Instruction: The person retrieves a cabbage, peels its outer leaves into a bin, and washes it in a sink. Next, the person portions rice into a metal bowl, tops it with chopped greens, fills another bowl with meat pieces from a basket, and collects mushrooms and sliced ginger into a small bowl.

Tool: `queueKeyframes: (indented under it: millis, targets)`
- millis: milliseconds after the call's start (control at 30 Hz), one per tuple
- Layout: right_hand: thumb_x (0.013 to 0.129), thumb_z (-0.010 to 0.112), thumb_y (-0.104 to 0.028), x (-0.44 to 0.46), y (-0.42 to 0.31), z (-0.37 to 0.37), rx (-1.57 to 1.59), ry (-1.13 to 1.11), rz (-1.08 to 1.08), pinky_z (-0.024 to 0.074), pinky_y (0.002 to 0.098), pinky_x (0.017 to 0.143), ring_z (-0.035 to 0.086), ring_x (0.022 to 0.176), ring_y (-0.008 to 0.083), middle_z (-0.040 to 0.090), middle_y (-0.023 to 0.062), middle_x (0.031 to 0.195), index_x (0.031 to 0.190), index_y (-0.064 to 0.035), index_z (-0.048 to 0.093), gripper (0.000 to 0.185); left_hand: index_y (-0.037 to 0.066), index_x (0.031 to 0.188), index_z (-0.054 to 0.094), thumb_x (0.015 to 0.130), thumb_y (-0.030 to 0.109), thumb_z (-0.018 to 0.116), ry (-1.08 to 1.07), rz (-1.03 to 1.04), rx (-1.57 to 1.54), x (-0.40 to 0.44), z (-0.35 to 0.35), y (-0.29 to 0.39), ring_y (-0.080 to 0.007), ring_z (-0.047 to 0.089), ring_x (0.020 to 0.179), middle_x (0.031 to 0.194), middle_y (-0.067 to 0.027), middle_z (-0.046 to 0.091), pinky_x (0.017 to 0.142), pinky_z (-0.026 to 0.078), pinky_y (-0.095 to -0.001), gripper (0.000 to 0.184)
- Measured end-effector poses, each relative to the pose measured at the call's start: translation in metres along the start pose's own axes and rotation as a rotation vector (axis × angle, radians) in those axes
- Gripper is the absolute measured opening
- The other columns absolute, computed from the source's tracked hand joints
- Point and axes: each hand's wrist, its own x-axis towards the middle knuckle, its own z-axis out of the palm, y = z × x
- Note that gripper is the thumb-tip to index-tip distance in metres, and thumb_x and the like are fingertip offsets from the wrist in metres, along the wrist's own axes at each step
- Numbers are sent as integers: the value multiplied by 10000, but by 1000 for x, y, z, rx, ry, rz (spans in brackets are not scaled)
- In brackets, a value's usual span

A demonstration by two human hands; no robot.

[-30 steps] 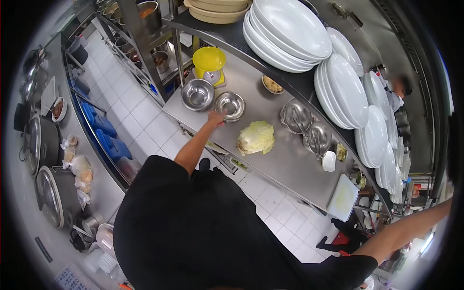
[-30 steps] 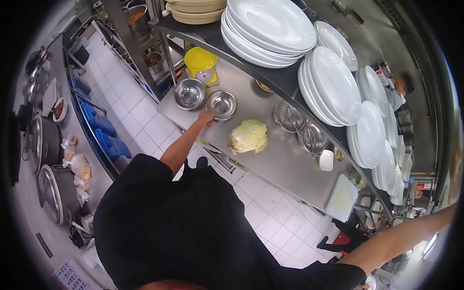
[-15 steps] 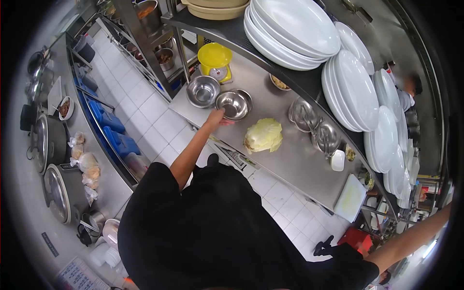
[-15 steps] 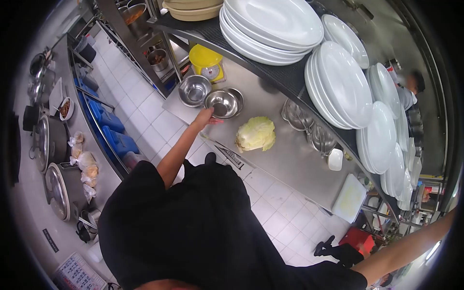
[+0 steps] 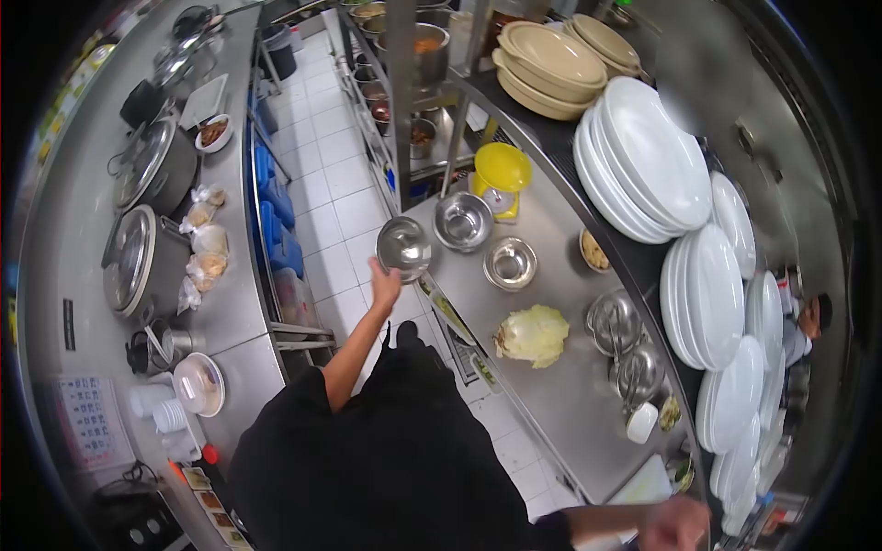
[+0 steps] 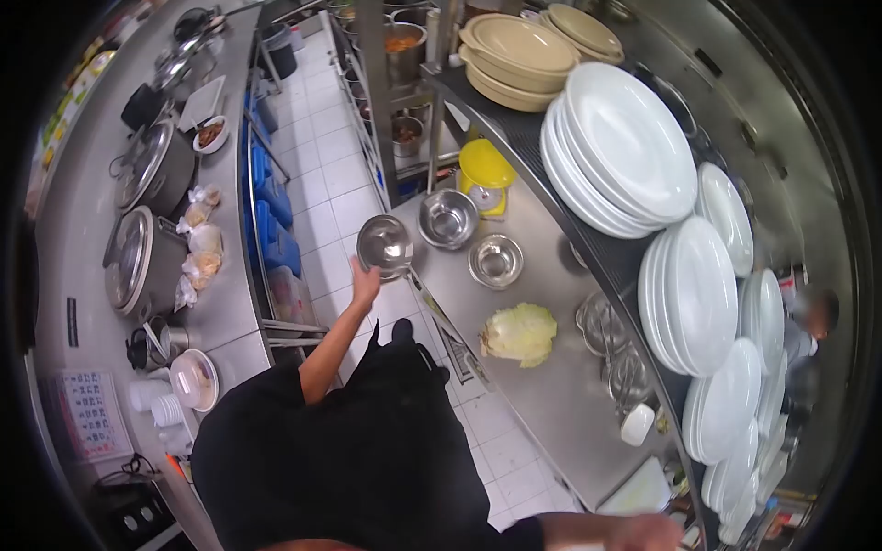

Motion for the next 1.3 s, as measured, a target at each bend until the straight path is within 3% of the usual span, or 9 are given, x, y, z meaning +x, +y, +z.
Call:
queueKeyframes:
  millis: [100,200,300,333,500,700,967,1000,1300]
  targets:
    - [928,484,-189,-114,-4,105,-184,-112,1059,414,259,578,511,659,129,542,37,772,840,-51,601,201,-1,1416,303,801,-163,442,212,608,556,36,-70,-9,-466,436,1235,1390,-304,334,994,424,-472,651]
    - [961,518,-147,-185,-27,220,-32,-693,1322,456,257,644,530,679,113,556,7,787,999,-48,657,174,33,1493,160,809,-137,410,368,503,576,81,-115,-9,-484,402,1273,1406,-337,314,1022,400,-482,748]
    - [912,611,-104,-225,-63,330,456,-1062,1354,483,254,661,559,697,87,601,13,822,1021,-41,668,138,54,1473,176,831,-62,430,439,267,316,149,-139,-66,-444,505,1204,1353,-316,397,893,531,-474,699]
    - [904,618,-100,-202,-80,377,553,-1153,1230,497,270,670,595,704,130,625,50,836,1005,-29,671,135,23,1419,213,868,17,429,209,-95,-260,145,-149,-13,-388,640,1022,1279,-273,485,721,619,-426,592]
    - [866,632,-96,-136,-117,607,741,-1169,764,511,340,656,651,709,252,659,141,843,973,7,671,153,-59,1358,338,957,177,379,-262,-217,-593,183,-210,21,-349,700,855,1171,-229,591,608,618,-385,467]
    - [861,589,-154,-79,-59,884,382,-900,486,530,419,755,679,825,336,684,208,904,932,17,684,208,-72,1365,351,927,218,489,-440,-397,-485,199,-298,85,-282,636,970,1200,-199,538,608,632,-417,543]
    - [801,567,-136,-60,116,1091,-405,-1250,330,523,454,740,692,841,361,694,234,938,922,-10,712,227,-87,1279,398,907,161,436,-293,-241,-550,302,-345,112,-304,684,753,1073,-219,591,486,612,-391,448]
    - [804,579,-109,-40,99,1087,-441,-1444,378,520,475,882,653,1028,397,653,242,1142,1083,27,666,323,-78,1282,411,919,199,449,-344,-250,-549,319,-350,123,-285,673,822,1084,-206,591,566,605,-389,458]
    - [762,655,-139,-130,241,1161,-223,-1973,613,562,373,610,707,754,221,731,100,900,1166,-120,681,405,-52,1320,464,967,398,500,-534,-203,-309,499,-294,193,-209,470,1191,1277,-149,536,1044,328,-317,573]
